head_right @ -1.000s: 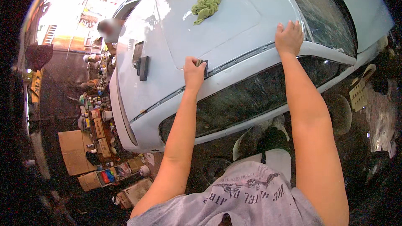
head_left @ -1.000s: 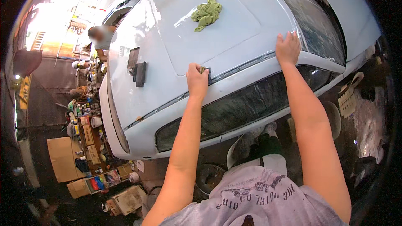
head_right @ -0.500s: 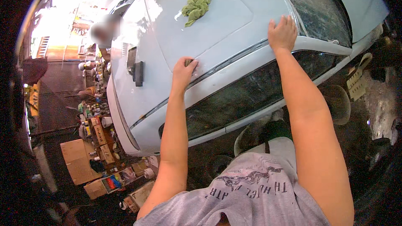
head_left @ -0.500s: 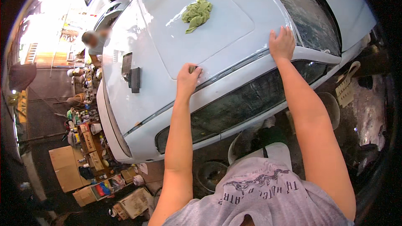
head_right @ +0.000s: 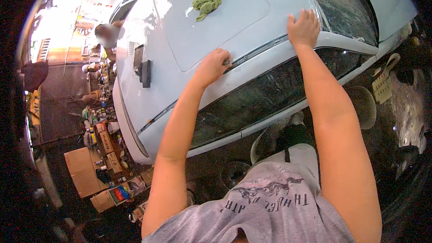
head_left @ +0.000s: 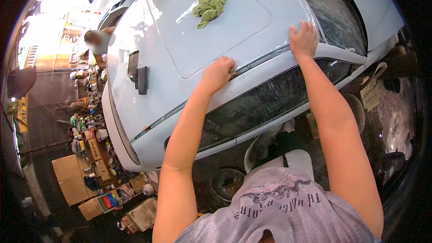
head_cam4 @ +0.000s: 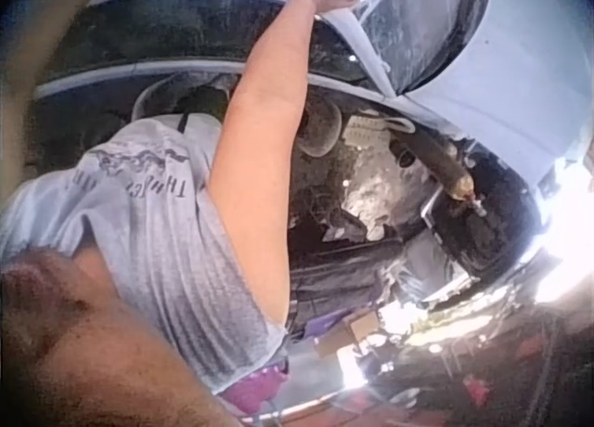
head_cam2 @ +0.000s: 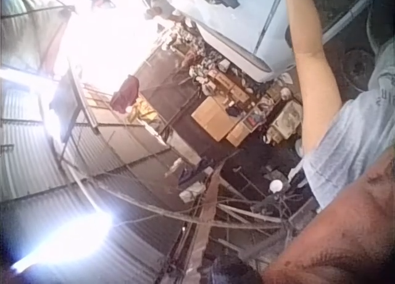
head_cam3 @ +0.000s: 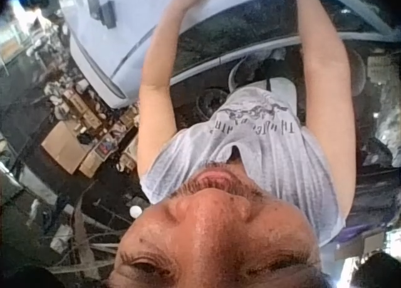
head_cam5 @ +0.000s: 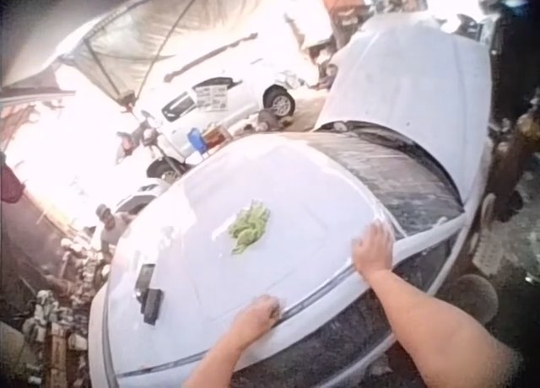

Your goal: Sanding the roof of a car using a sanding block and water.

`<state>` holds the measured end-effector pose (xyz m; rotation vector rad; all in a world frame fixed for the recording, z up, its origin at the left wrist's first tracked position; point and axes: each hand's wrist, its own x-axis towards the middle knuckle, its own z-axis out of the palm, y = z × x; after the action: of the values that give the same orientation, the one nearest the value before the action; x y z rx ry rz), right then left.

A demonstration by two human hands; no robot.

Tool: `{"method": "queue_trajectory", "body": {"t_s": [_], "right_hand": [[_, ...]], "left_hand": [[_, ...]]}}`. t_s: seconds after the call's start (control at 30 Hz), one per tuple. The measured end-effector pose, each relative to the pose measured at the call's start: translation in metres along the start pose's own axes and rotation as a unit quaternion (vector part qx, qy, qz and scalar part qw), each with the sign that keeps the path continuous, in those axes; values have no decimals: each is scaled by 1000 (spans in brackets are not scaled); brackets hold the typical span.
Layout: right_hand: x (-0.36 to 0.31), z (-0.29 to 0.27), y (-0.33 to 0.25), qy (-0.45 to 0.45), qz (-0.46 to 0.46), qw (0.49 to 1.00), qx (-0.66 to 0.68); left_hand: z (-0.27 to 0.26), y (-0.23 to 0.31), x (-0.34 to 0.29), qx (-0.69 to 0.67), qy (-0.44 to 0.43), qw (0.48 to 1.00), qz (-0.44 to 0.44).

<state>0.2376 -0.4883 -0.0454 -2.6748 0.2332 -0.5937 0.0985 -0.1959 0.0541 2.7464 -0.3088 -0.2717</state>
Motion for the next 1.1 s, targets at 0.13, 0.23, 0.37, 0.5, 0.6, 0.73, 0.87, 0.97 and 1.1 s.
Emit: {"method": "queue_trajectory", "body": {"t_s": [0.13,0.23,0.37,0.5,0.6,0.73,0.87,0.97,1.1], "right_hand": [[0,2,1,16,3,1000,0],[-1,3,1,19,5,1000,10],[-1,2,1,7,1,1000,1],[0,1,1,9,2,1000,-1],[0,0,0,3,0,1000,-14],[0,0,-1,20,4,1000,3],[-1,0,-1,12,6,1000,-3],[-1,1,1,8,-6,1000,-4],[0,2,3,20,-16,999,-20]], "left_hand": [[-3,-5,-16,25,18,999,17],[-4,-3,-23,-7,12,997,-73],[-10,-6,-31,57,-11,987,-148],[-24,-19,-43,4,33,993,-115],[-26,-22,-48,-3,46,993,-105],[-10,-13,-46,16,36,998,-52],[-1,-16,-45,48,44,996,-67],[-7,-34,-57,85,7,995,-56],[-26,-64,-88,79,-47,993,-77]]}}
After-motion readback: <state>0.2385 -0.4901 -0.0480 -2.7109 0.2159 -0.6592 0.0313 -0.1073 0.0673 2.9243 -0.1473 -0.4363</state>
